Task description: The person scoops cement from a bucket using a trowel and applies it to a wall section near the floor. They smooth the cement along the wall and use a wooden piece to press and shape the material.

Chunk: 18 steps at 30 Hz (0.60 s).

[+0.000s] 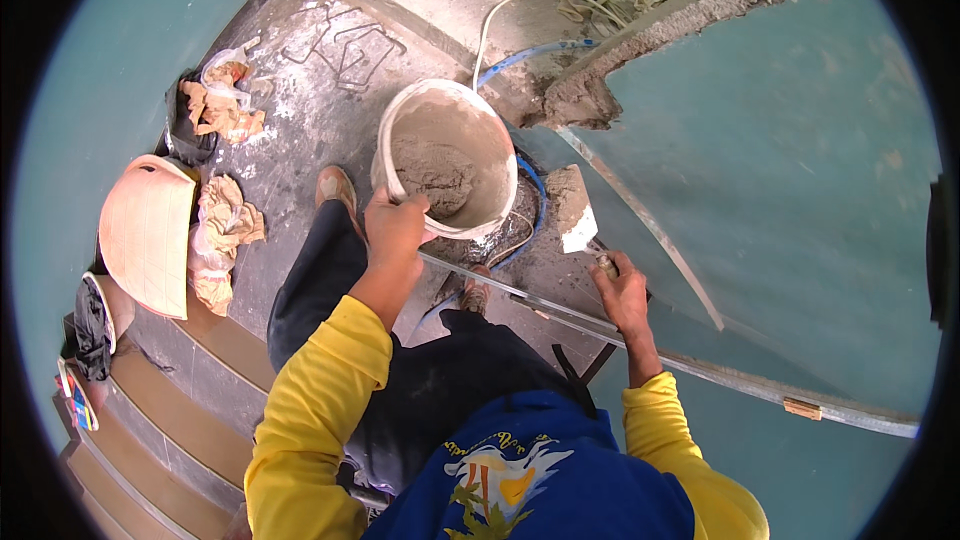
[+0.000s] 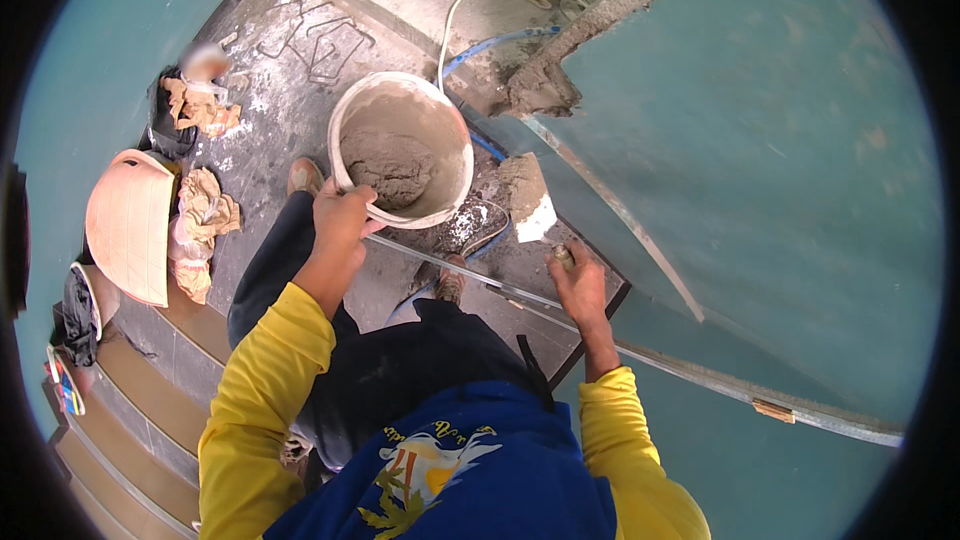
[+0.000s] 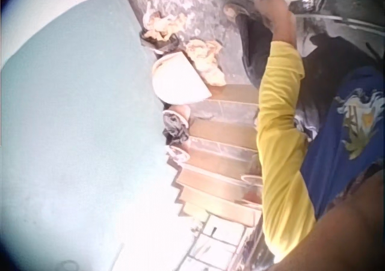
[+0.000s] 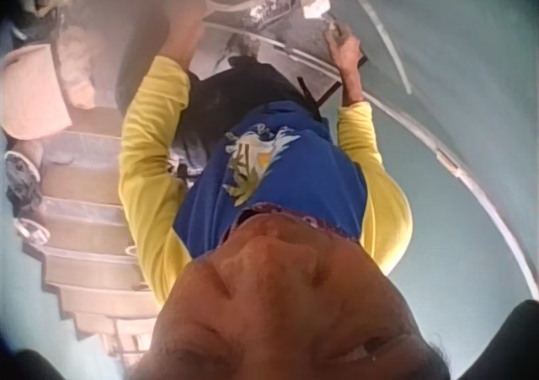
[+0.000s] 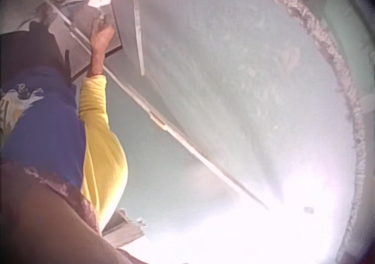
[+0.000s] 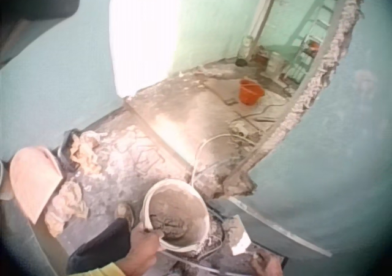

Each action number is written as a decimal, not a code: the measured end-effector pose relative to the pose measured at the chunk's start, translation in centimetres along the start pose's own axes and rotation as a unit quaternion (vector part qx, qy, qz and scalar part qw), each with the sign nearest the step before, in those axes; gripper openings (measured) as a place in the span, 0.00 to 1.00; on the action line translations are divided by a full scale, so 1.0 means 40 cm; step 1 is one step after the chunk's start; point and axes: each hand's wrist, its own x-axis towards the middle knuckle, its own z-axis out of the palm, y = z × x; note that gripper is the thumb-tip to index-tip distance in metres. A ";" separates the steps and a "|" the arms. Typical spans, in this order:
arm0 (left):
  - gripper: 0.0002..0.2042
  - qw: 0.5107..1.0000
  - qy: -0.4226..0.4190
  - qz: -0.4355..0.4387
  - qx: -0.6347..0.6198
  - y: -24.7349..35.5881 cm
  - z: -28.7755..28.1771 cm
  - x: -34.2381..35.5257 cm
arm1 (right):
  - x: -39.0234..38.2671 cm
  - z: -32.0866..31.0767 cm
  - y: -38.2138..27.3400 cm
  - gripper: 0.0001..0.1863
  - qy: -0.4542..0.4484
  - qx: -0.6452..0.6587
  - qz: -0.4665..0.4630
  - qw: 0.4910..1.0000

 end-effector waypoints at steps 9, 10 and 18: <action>0.24 0.992 0.013 0.022 -0.124 0.112 -0.058 0.015 | 0.115 0.017 0.012 0.24 0.018 -0.044 -0.082 0.996; 0.23 0.990 0.033 0.017 -0.134 0.118 -0.072 0.025 | 0.125 0.021 0.005 0.24 0.006 -0.043 -0.087 0.995; 0.22 0.967 0.112 0.128 -0.189 0.195 -0.159 0.033 | 0.129 -0.046 -0.178 0.21 -0.314 0.070 -0.102 0.941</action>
